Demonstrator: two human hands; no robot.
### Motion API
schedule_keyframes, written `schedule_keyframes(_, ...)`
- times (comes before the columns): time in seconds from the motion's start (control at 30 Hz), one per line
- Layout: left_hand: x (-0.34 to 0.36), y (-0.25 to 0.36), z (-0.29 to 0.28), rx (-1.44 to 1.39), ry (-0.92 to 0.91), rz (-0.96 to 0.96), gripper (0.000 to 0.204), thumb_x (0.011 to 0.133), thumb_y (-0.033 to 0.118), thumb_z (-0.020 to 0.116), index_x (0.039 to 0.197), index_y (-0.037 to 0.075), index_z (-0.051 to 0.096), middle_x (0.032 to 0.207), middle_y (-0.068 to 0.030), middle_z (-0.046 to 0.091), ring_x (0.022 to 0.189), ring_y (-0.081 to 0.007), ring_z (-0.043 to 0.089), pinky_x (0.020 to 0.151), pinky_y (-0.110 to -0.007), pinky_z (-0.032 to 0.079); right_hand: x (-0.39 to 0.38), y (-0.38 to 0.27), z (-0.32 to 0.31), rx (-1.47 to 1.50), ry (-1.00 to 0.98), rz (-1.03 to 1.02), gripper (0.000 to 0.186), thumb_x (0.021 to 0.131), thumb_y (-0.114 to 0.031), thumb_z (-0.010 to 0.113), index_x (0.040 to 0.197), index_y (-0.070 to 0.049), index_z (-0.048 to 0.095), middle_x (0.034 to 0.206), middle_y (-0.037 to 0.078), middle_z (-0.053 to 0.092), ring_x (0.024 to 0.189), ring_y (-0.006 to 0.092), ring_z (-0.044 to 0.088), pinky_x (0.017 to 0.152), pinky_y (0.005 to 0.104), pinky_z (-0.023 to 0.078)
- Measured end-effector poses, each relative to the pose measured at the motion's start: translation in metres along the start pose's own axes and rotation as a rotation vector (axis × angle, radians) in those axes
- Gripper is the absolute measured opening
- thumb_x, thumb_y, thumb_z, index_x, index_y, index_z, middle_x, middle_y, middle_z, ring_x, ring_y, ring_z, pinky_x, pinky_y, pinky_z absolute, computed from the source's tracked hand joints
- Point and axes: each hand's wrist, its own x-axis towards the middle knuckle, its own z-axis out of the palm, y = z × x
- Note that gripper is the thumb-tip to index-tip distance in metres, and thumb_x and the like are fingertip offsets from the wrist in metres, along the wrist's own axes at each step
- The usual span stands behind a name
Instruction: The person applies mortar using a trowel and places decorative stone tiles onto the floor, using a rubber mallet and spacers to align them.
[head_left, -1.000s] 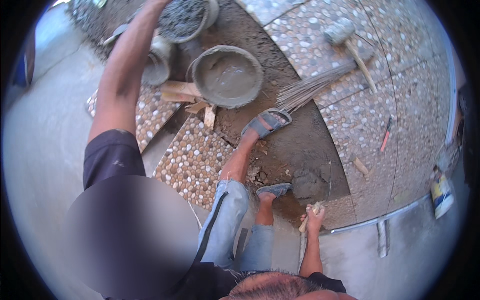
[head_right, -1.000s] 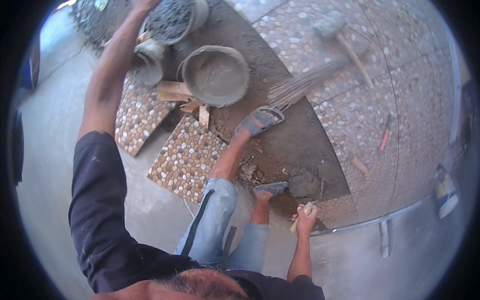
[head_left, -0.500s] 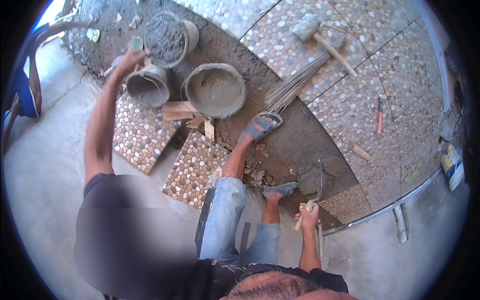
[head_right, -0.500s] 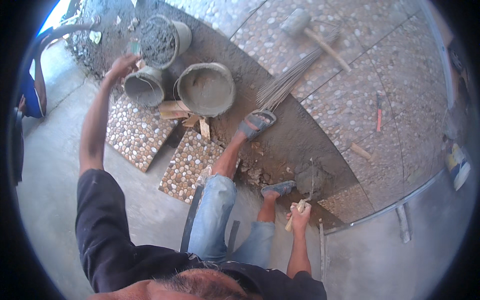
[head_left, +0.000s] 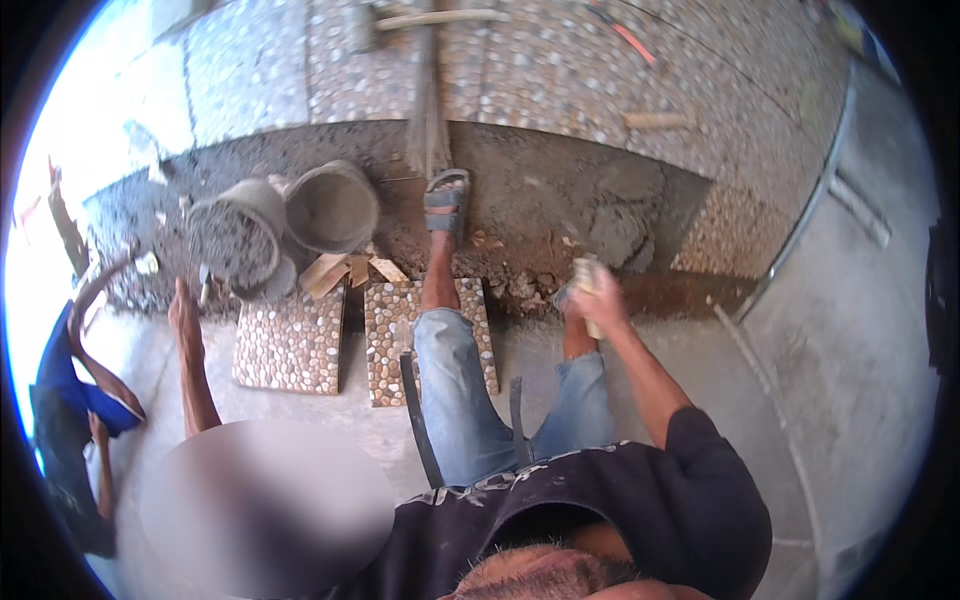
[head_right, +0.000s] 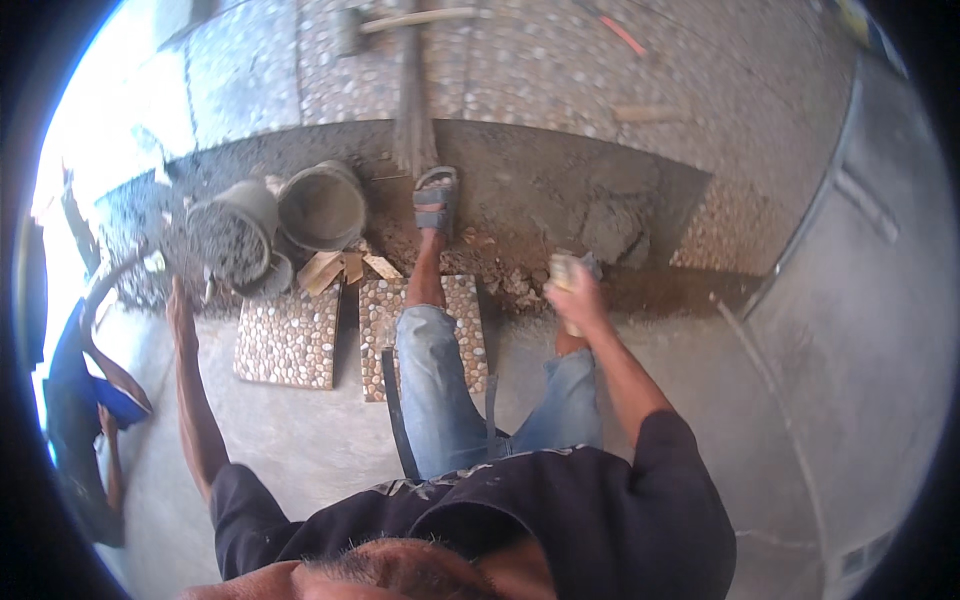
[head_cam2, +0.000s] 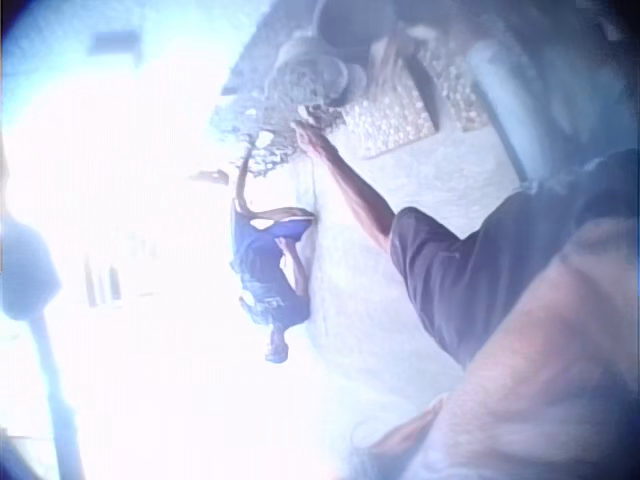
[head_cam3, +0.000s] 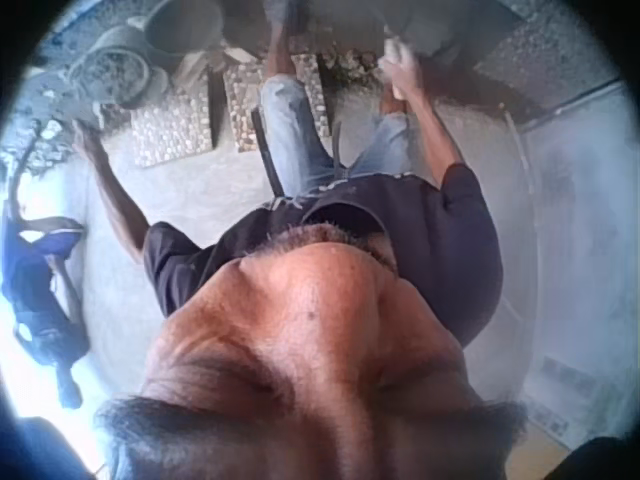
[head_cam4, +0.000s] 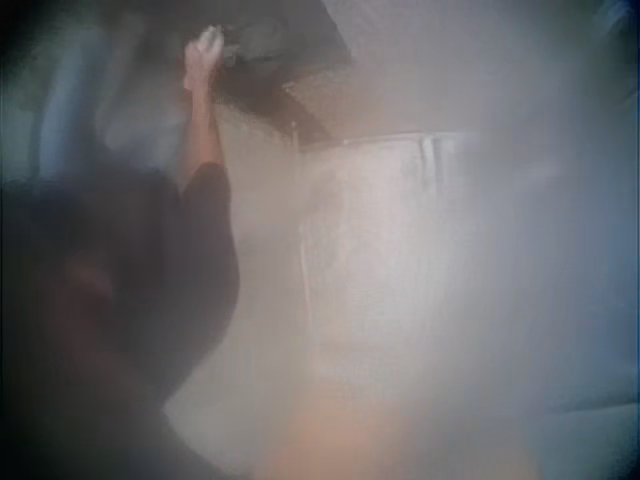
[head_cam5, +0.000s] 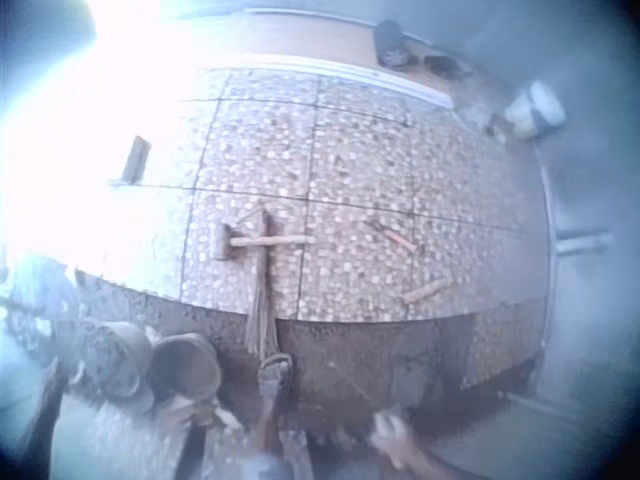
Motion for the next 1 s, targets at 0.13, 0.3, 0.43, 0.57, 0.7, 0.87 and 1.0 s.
schedule_keyframes(0.13,-0.099,0.06,0.002,-0.066,-0.044,-0.055,0.059,0.097,0.063,0.042,0.067,0.012,0.039,0.061,0.0019,0.035,0.056,-0.0102,0.035,0.056,-0.03,0.029,0.003,-0.049,0.096,0.684,-0.364,0.171,0.052,0.081,-0.01,0.066,0.129,-0.001,0.048,0.089,0.006,0.061,0.065,0.0104,0.059,0.054,0.0238,0.051)
schedule_keyframes(0.3,-0.213,0.13,0.054,-0.14,-0.109,-0.035,0.056,0.099,0.059,0.041,0.072,0.011,0.046,0.06,0.0014,0.041,0.056,-0.0102,0.039,0.058,-0.027,0.032,0.031,-0.09,0.161,0.955,-0.427,0.093,0.055,0.083,-0.021,0.066,0.13,-0.004,0.044,0.127,0.015,0.053,0.105,0.0236,0.058,0.085,0.0411,0.056)
schedule_keyframes(0.43,-0.284,0.17,0.115,-0.181,-0.158,0.011,0.055,0.099,0.057,0.043,0.082,0.006,0.056,0.063,-0.0012,0.05,0.062,-0.0127,0.047,0.065,-0.03,0.039,0.039,-0.056,0.138,1.06,-0.457,0.183,0.056,0.085,-0.025,0.066,0.131,-0.005,0.041,0.131,0.014,0.053,0.113,0.0282,0.057,0.092,0.0473,0.053)
schedule_keyframes(0.57,-0.341,0.207,0.211,-0.241,-0.369,-0.007,0.057,0.099,0.055,0.043,0.091,0.001,0.059,0.074,-0.0054,0.056,0.073,-0.015,0.051,0.076,-0.033,0.041,0.037,0.027,0.084,1.238,-0.341,0.206,0.057,0.087,-0.027,0.067,0.132,-0.005,0.038,0.124,0.014,0.054,0.116,0.0299,0.056,0.094,0.0504,0.052)
schedule_keyframes(0.7,-0.402,0.244,0.32,-0.262,-0.649,0.038,0.052,0.102,0.046,0.044,0.1,-0.004,0.061,0.092,-0.0062,0.059,0.084,-0.0151,0.054,0.076,-0.03,0.044,0.044,0.125,0.016,1.074,-0.107,0.268,0.07,0.08,-0.038,0.074,0.134,-0.006,0.043,0.119,0.014,0.053,0.105,0.0265,0.057,0.087,0.0432,0.052)
schedule_keyframes(0.87,-0.453,0.29,0.448,-0.271,-0.913,0.067,0.056,0.101,0.05,0.044,0.103,-0.003,0.062,0.085,-0.0051,0.059,0.08,-0.0138,0.052,0.071,-0.029,0.04,0.049,0.227,-0.096,1.052,0.328,0.348,0.06,0.082,-0.034,0.069,0.128,-0.002,0.048,0.113,0.013,0.055,0.103,0.0243,0.055,0.089,0.0393,0.045)
schedule_keyframes(1.0,-0.475,0.312,0.536,-0.297,-0.942,0.106,0.049,0.099,0.04,0.048,0.104,-0.006,0.061,0.086,-0.0083,0.061,0.079,-0.0172,0.053,0.074,-0.032,0.042,0.052,0.264,-0.158,0.982,0.586,0.223,0.048,0.087,-0.028,0.068,0.121,0.0,0.05,0.114,0.013,0.054,0.103,0.0242,0.055,0.09,0.039,0.045)
